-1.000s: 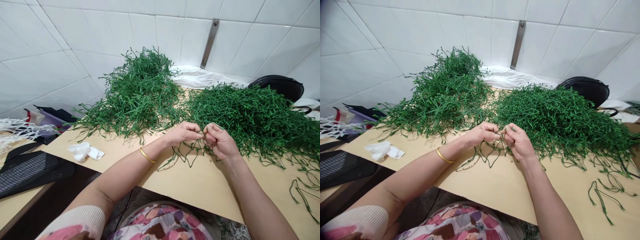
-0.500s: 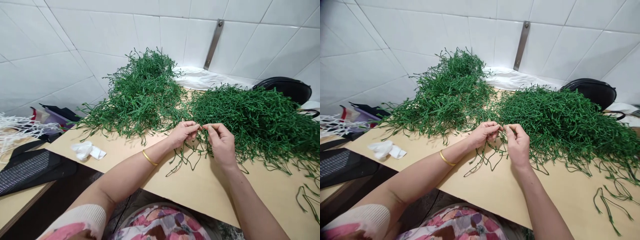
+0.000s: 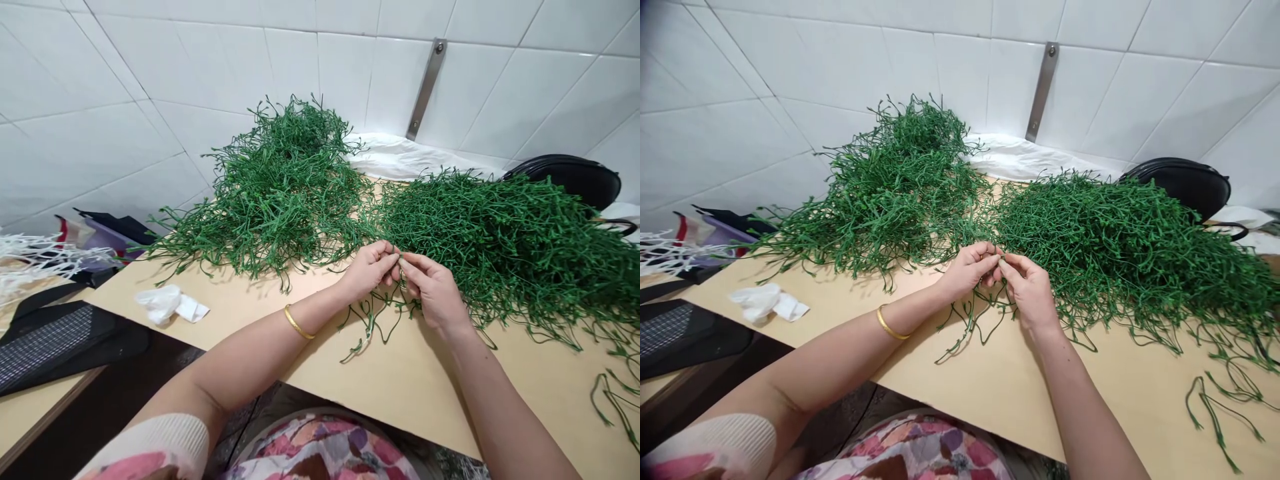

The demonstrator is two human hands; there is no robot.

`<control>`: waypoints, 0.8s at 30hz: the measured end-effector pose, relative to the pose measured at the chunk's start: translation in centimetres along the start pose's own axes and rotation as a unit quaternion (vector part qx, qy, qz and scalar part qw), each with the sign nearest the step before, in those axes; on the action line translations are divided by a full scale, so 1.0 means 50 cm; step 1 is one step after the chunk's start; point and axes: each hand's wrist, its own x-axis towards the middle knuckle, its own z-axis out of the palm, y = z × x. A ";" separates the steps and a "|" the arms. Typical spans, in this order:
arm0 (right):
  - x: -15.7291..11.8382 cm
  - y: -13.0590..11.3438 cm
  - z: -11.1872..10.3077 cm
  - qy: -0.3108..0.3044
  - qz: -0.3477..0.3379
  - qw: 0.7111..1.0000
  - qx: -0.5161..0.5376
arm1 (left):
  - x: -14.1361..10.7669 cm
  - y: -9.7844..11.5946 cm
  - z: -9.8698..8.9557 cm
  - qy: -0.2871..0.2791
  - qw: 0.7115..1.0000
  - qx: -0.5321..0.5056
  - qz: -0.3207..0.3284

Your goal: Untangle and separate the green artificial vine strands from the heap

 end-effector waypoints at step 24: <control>0.004 0.002 0.002 -0.047 -0.020 0.999 -0.003 | -0.008 0.002 0.011 0.022 0.991 -0.095 -0.088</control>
